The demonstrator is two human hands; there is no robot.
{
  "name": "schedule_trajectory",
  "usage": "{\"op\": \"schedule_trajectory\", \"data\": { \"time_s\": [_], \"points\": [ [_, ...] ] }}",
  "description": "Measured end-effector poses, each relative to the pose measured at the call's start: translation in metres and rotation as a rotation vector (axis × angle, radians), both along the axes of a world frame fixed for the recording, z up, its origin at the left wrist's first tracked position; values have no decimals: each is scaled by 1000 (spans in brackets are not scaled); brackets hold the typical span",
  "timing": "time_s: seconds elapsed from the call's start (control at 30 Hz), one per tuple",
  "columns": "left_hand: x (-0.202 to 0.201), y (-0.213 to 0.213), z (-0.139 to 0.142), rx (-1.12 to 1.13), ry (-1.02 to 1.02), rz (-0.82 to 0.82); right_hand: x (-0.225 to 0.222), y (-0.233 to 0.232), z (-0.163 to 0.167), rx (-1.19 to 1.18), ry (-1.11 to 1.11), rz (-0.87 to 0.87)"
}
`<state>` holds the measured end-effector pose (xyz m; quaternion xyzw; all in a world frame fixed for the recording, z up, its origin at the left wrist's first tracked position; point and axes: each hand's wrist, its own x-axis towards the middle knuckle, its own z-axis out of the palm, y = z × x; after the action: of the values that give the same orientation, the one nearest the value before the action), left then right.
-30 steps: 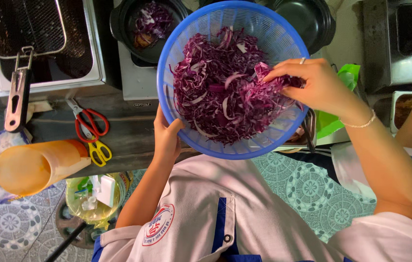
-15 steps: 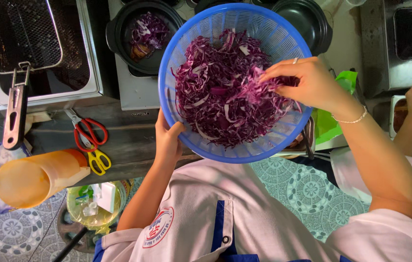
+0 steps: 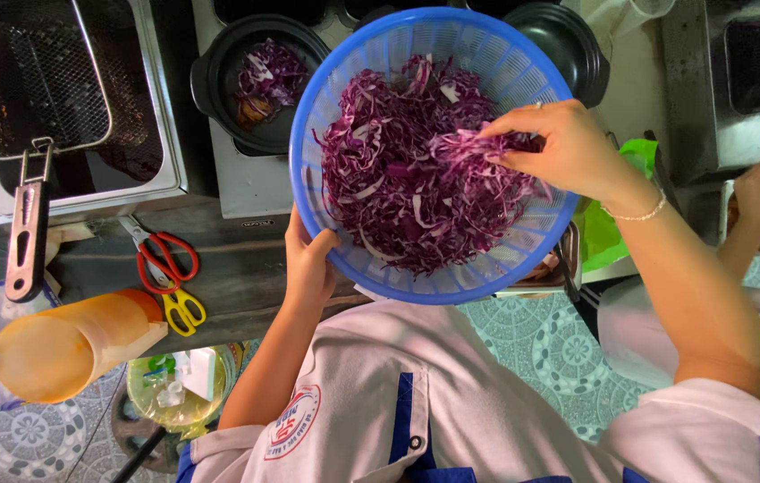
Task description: The person assembles food containers by placing shredded purple cabbage, corn pieces, and small round items into black bowls. The person then wipes the countertop with a cloth.
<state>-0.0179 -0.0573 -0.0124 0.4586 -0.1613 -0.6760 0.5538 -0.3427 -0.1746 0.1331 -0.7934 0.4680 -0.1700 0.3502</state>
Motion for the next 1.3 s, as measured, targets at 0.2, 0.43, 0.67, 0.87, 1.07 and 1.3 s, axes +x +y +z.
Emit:
{"op": "schedule_trajectory", "data": {
  "time_s": [0.2, 0.43, 0.67, 0.87, 1.07, 1.3],
  "points": [
    [-1, 4, 3, 37, -7, 6, 2, 3, -10, -91, 34, 99],
    [1, 19, 0, 36, -136, -17, 6, 21, -29, -101, -87, 179],
    [-4, 31, 8, -105, -16, -64, 15, 56, -55, -196, -96, 184],
    [-5, 46, 8, -167, 21, -77, 14, 80, -55, -238, -29, 175],
    [2, 48, 1, -195, -22, -50, 20, 86, -45, -249, 15, 184],
    [11, 52, 5, -160, -49, -20, 34, 86, -46, -278, 60, 190]
  ]
}}
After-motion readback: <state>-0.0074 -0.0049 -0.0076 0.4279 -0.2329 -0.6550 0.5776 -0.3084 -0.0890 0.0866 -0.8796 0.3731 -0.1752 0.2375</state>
